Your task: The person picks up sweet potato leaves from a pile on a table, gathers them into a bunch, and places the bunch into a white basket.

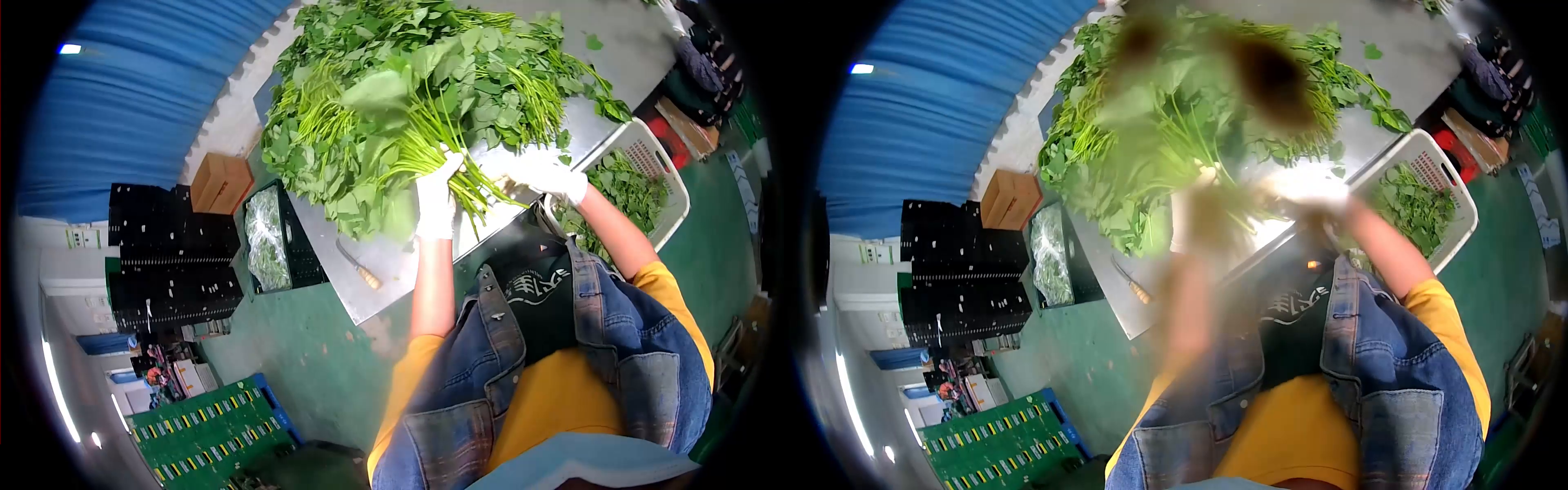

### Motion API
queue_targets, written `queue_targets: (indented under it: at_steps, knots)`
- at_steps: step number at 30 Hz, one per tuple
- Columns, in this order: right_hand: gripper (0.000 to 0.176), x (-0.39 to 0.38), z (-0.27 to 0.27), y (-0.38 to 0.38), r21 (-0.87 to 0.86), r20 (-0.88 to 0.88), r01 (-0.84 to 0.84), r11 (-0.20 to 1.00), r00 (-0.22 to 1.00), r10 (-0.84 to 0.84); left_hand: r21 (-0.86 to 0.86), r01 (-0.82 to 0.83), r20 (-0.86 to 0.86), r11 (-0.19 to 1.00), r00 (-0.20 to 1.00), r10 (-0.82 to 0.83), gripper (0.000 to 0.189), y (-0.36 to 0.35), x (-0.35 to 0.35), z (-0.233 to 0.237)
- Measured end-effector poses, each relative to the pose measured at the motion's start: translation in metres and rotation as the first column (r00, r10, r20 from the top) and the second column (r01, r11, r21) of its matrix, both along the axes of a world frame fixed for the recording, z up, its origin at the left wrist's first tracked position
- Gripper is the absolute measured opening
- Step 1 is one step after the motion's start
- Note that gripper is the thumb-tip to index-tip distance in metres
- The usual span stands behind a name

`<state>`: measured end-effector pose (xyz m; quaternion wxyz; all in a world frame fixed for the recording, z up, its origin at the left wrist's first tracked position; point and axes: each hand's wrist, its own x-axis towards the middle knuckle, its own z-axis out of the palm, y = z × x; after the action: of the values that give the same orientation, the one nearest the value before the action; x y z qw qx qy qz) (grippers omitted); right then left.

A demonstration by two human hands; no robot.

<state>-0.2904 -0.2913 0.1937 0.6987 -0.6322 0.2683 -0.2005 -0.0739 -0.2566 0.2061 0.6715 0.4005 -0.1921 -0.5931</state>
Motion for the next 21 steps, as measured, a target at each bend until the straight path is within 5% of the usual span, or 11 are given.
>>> queue_targets:
  at_steps: [2, 4, 5, 6, 8, 10, 12, 13, 18, 20, 21]
  knots:
    - [0.033, 0.008, -0.019, -0.009, 0.201, 0.02, 0.017, 0.979, 1.0, -0.021, 0.03, 0.038, -0.007, 0.999, 0.999, -0.038, 0.032, 0.0, -0.015, 0.002]
    - [0.028, 0.016, -0.035, -0.007, -0.043, 0.121, 0.104, 0.994, 0.988, -0.098, -0.008, 0.085, 0.048, 0.996, 0.995, -0.085, 0.031, 0.002, -0.027, 0.006]
    - [0.029, 0.015, -0.011, -0.002, 0.214, 0.149, 0.039, 0.976, 0.986, -0.072, -0.043, 0.094, 0.093, 0.995, 0.992, -0.089, 0.029, 0.0, -0.029, 0.003]
    - [0.029, 0.014, -0.014, 0.0, 0.22, 0.148, 0.049, 0.974, 0.986, -0.083, -0.038, 0.104, 0.092, 0.994, 0.991, -0.1, 0.029, -0.003, -0.03, -0.003]
    - [0.026, 0.014, -0.018, 0.003, 0.557, 0.105, 0.152, 0.817, 0.963, -0.25, 0.053, 0.122, 0.043, 0.991, 0.991, -0.124, 0.026, -0.008, -0.032, -0.015]
    - [0.025, 0.006, -0.013, 0.017, 0.521, 0.118, 0.238, 0.82, 0.931, -0.346, 0.067, 0.124, 0.106, 0.99, 0.986, -0.131, 0.023, -0.01, -0.035, -0.029]
    - [0.029, -0.001, -0.013, 0.019, 0.565, 0.085, 0.285, 0.775, 0.913, -0.398, 0.025, 0.146, 0.388, 0.989, 0.91, -0.145, 0.022, -0.012, -0.042, -0.023]
    - [0.032, -0.003, -0.011, 0.018, 0.635, 0.149, 0.183, 0.751, 0.924, -0.352, 0.098, 0.156, 0.147, 0.983, 0.975, -0.169, 0.021, -0.006, -0.05, -0.005]
    - [0.028, -0.01, -0.029, 0.026, 0.681, 0.16, 0.337, 0.65, 0.798, -0.581, 0.101, 0.151, 0.152, 0.983, 0.975, -0.165, 0.023, -0.016, -0.064, -0.028]
    - [0.027, -0.013, -0.043, 0.025, 0.724, 0.285, 0.286, 0.628, 0.705, -0.649, 0.065, 0.142, 0.533, 0.988, 0.832, -0.155, 0.026, -0.014, -0.066, -0.028]
    - [0.027, -0.017, -0.05, 0.016, 0.562, 0.297, 0.407, 0.72, 0.713, -0.635, 0.067, 0.148, 0.532, 0.987, 0.831, -0.161, 0.026, -0.016, -0.067, -0.029]
